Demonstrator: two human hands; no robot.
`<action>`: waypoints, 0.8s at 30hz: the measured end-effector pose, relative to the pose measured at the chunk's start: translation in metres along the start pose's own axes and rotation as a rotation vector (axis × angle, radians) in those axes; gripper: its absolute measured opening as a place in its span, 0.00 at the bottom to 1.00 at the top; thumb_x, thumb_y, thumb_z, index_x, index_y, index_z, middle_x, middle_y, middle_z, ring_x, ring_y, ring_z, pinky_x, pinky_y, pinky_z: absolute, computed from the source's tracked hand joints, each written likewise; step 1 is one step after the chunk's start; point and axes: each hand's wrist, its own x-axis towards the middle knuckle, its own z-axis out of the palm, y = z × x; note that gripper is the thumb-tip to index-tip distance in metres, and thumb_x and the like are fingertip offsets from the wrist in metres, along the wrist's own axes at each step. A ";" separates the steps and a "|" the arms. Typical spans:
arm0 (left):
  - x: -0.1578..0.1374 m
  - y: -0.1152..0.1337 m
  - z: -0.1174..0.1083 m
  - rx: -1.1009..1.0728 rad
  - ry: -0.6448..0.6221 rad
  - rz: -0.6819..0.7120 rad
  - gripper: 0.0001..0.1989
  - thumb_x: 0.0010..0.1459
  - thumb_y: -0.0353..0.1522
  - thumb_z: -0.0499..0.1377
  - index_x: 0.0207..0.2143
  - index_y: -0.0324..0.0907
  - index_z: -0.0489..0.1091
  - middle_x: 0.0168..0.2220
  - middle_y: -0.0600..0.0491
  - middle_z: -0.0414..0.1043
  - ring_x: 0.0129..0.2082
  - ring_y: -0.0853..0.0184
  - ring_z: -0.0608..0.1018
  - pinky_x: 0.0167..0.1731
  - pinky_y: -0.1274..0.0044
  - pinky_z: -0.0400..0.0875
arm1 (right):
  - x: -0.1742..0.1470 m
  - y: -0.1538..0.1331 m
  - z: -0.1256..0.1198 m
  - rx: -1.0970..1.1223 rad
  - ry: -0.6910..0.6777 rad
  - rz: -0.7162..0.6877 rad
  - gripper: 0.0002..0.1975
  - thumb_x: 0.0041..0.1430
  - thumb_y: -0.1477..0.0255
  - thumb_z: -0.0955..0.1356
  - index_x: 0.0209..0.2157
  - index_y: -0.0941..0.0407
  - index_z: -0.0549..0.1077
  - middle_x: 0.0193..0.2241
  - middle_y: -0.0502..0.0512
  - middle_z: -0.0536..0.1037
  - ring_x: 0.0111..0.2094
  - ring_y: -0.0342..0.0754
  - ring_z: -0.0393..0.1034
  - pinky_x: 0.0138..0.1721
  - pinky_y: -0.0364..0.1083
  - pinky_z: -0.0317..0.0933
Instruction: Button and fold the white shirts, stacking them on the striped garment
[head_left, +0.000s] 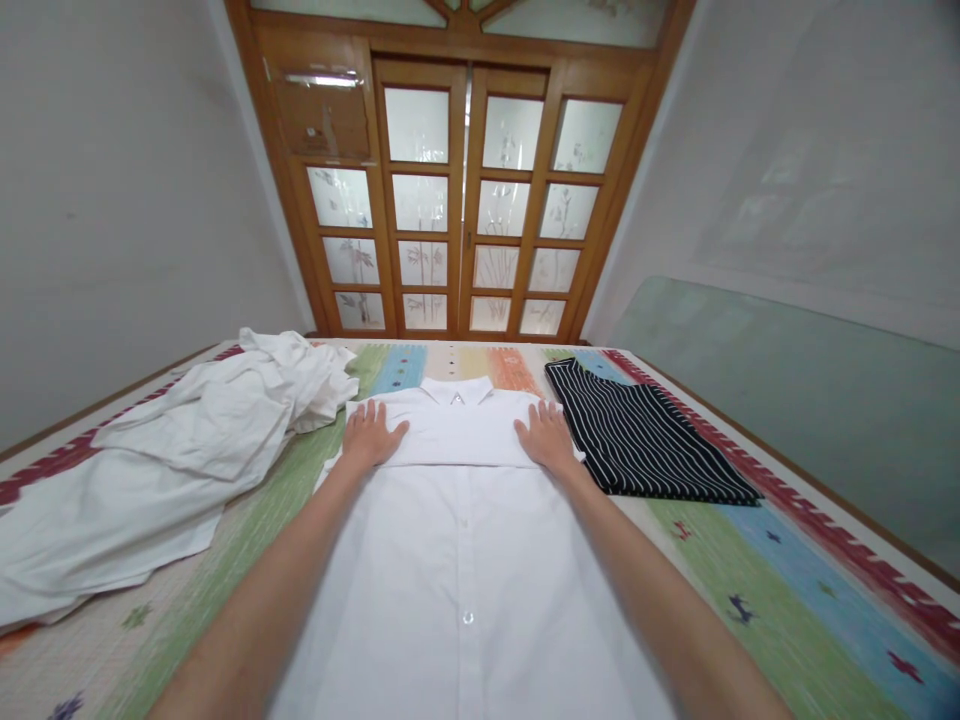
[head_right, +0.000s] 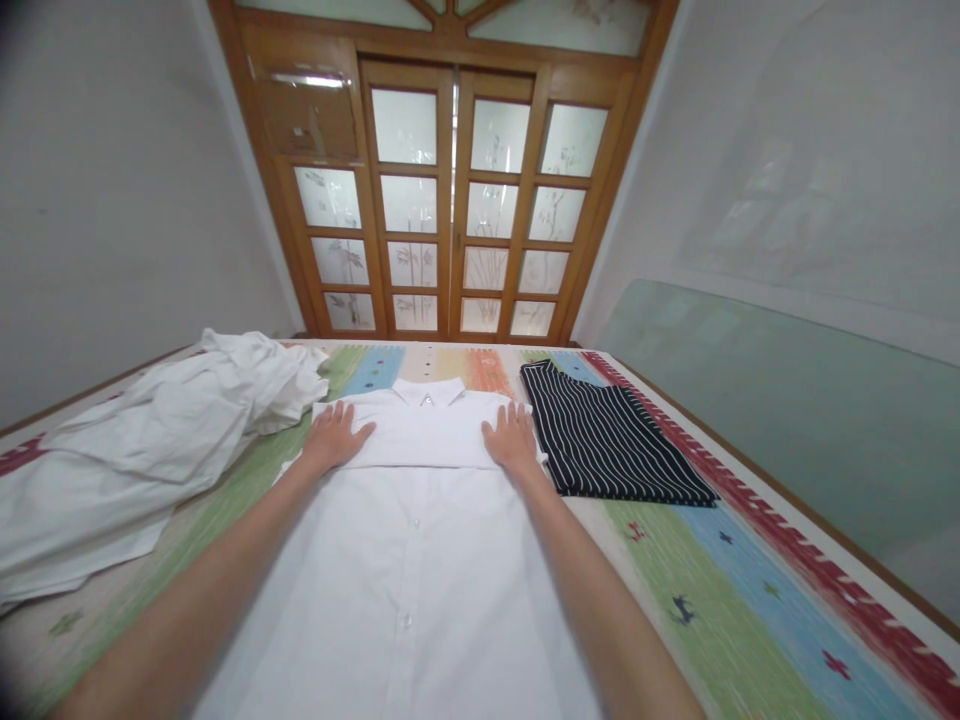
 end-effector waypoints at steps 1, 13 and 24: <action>-0.001 0.000 0.001 0.013 0.018 0.015 0.38 0.64 0.49 0.41 0.66 0.29 0.51 0.69 0.37 0.43 0.68 0.50 0.49 0.65 0.62 0.46 | 0.000 0.000 0.000 -0.002 0.011 -0.090 0.31 0.67 0.63 0.53 0.64 0.69 0.56 0.67 0.70 0.52 0.68 0.59 0.40 0.65 0.57 0.35; -0.009 0.003 -0.002 -0.027 0.004 0.093 0.31 0.66 0.44 0.40 0.67 0.40 0.52 0.69 0.47 0.46 0.69 0.55 0.49 0.65 0.57 0.46 | -0.003 -0.007 -0.006 0.052 -0.083 -0.010 0.35 0.66 0.55 0.53 0.67 0.63 0.53 0.68 0.60 0.51 0.68 0.60 0.42 0.65 0.53 0.37; -0.006 0.000 0.001 -0.029 0.018 0.087 0.32 0.66 0.46 0.39 0.67 0.40 0.52 0.70 0.48 0.44 0.69 0.51 0.48 0.65 0.56 0.45 | 0.000 -0.017 -0.012 0.039 0.012 0.106 0.31 0.66 0.60 0.55 0.62 0.68 0.60 0.64 0.67 0.60 0.64 0.60 0.51 0.63 0.52 0.41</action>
